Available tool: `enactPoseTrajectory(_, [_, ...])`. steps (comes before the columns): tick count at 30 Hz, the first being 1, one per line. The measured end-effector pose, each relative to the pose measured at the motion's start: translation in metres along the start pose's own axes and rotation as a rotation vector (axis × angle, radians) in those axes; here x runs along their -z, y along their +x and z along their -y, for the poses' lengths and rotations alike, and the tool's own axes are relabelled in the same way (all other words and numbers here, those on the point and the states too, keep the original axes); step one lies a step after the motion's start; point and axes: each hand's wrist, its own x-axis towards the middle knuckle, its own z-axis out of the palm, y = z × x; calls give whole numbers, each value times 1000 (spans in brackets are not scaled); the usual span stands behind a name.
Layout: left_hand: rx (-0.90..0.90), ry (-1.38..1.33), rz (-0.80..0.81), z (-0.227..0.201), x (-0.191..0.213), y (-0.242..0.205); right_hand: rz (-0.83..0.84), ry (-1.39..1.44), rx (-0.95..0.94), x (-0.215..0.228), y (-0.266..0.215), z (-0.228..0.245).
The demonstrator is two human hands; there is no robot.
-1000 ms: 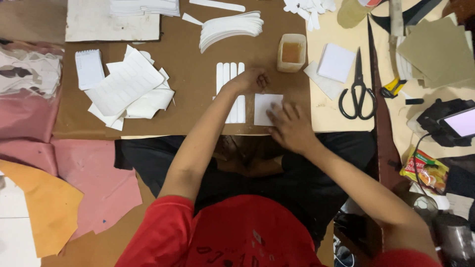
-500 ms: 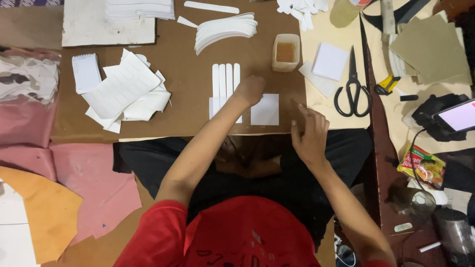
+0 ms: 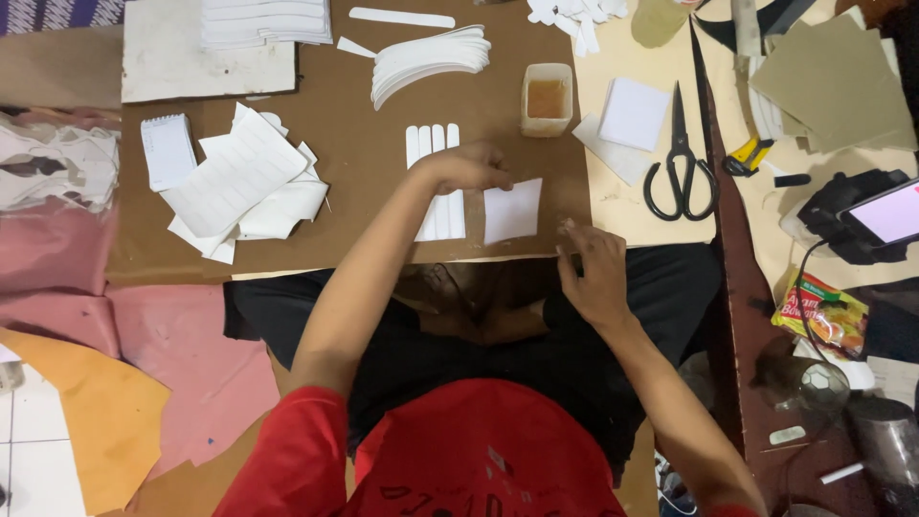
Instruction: Applying glue to small white material strips and assembling them onto a base piece in a workshop environment.
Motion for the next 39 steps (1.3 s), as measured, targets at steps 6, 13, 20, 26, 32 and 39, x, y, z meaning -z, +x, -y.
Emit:
enactPoseTrajectory(6, [66,-745,31,70,-5,28,-129,10,193,2,12,12])
enactPoseTrajectory(13, [101,-914,70,59,-18,-19,-228,-30,297,0,20,10])
enactPoseTrajectory(20, [99,-1200,90,81,-21,-22,-271,-29,383,-7,24,17])
enactPoseTrajectory(26, [99,-1306,107,89,-17,-27,-309,-21,397,-1,34,28])
enactPoseTrajectory(32, [100,-1336,137,99,-21,-20,-318,-18,427,5,45,31])
enactPoseTrajectory(39, [51,-1343,129,123,-34,-14,-284,-15,370,-6,39,19])
